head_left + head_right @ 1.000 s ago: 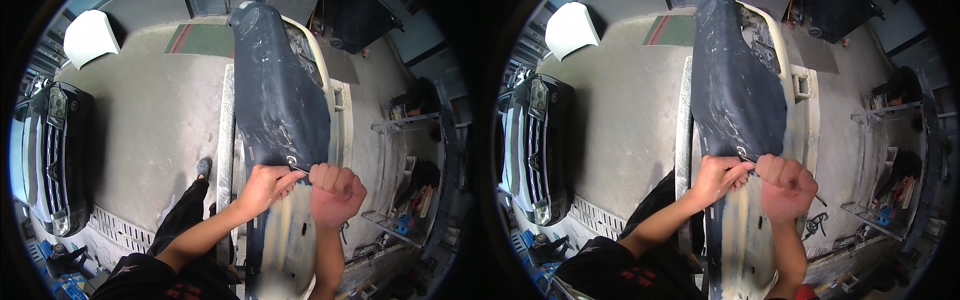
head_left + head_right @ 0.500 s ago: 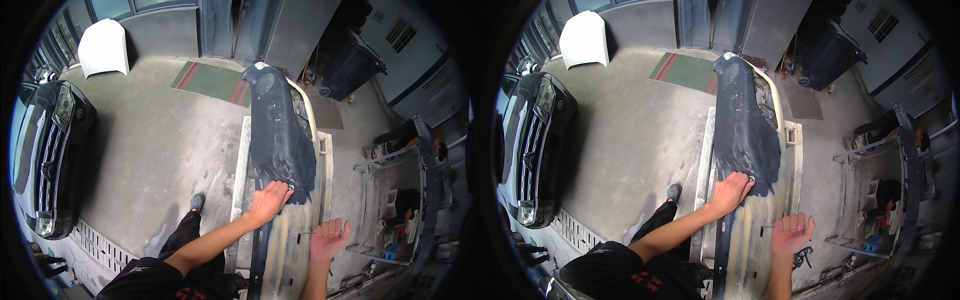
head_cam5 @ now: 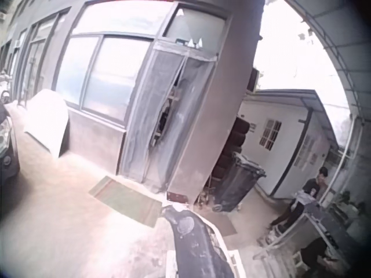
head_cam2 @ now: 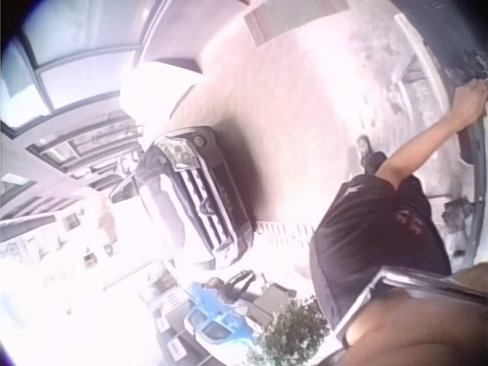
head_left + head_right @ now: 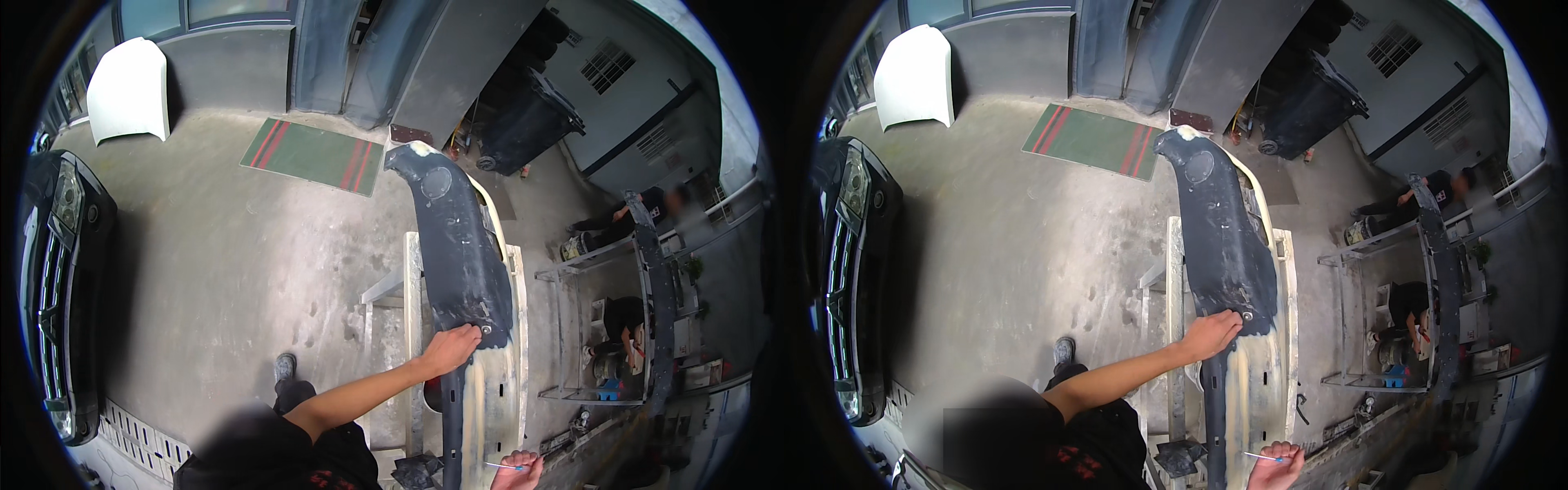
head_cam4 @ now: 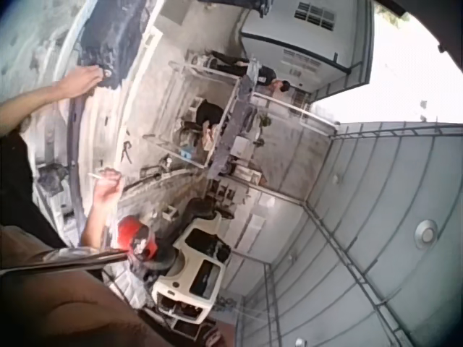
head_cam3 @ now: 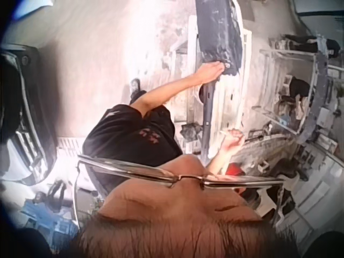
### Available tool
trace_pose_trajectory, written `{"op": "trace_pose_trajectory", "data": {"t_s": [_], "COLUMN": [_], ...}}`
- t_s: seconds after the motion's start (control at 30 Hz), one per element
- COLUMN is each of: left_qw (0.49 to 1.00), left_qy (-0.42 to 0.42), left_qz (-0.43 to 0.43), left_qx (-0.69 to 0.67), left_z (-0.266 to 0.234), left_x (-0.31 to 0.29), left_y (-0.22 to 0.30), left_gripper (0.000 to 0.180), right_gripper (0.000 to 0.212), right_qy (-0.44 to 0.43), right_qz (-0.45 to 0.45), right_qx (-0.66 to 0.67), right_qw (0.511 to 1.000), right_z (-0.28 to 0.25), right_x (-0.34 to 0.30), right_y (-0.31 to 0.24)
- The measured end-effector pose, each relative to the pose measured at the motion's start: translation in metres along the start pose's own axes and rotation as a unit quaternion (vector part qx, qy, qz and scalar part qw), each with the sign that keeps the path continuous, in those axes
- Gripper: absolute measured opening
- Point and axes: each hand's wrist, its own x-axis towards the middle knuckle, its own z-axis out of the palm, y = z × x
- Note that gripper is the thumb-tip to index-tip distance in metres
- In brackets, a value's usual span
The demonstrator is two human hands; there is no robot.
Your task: The person uses a small metal tool to scrape and remove material from several spots on a detached car bumper. They work on multiple areas along the bumper's edge and surface, occasionally repositioning the part to access different sections.
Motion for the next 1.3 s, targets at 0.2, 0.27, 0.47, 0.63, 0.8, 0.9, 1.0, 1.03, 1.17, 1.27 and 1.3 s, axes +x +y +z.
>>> {"op": "trace_pose_trajectory", "data": {"t_s": [0.2,0.27,0.47,0.63,0.8,0.9,1.0,1.03,1.17,1.27,1.3], "left_qw": [0.975,0.953,0.642,0.374,0.497,0.528,0.534,0.519,0.547,0.802,0.738], "left_qy": [-0.083,-0.068,-0.395,-0.625,-0.655,-0.653,-0.665,-0.678,-0.657,-0.234,-0.229], "left_qz": [-0.114,-0.216,-0.378,-0.307,-0.318,-0.260,-0.259,-0.269,-0.264,-0.351,-0.475], "left_qx": [-0.172,-0.201,-0.538,-0.612,-0.472,-0.477,-0.453,-0.445,-0.445,-0.424,-0.421], "left_z": [-0.108,-0.146,-0.195,-0.213,-0.257,-0.255,-0.267,-0.273,-0.253,-0.259,-0.254], "left_x": [-0.040,-0.069,-0.121,-0.081,0.024,0.063,0.111,0.131,0.171,0.201,0.225], "left_y": [-0.064,-0.106,-0.116,-0.103,-0.159,-0.206,-0.224,-0.229,-0.287,-0.364,-0.391], "left_gripper": [0.029,0.034,0.027,0.038,0.042,0.048,0.055,0.056,0.062,0.037,0.038], "right_gripper": [0.033,0.037,0.035,0.023,0.019,0.023,0.027,0.027,0.017,0.015,0.015], "right_qy": [0.065,-0.091,-0.126,-0.380,-0.391,-0.377,-0.349,-0.346,-0.252,-0.153,-0.152], "right_qz": [-0.062,0.006,0.259,0.439,0.509,0.518,0.513,0.491,0.399,0.230,0.143], "right_qx": [0.046,0.083,0.029,0.077,0.073,0.067,0.066,0.055,0.040,-0.106,-0.200], "right_qw": [0.995,0.992,0.957,0.810,0.763,0.765,0.781,0.797,0.880,0.955,0.957], "right_z": [0.120,0.124,0.274,0.358,0.422,0.483,0.514,0.519,0.523,0.506,0.491], "right_x": [-0.045,-0.033,-0.037,-0.034,0.029,0.069,0.103,0.119,0.181,0.230,0.247], "right_y": [0.077,0.111,0.273,0.421,0.483,0.481,0.484,0.485,0.466,0.445,0.442]}}
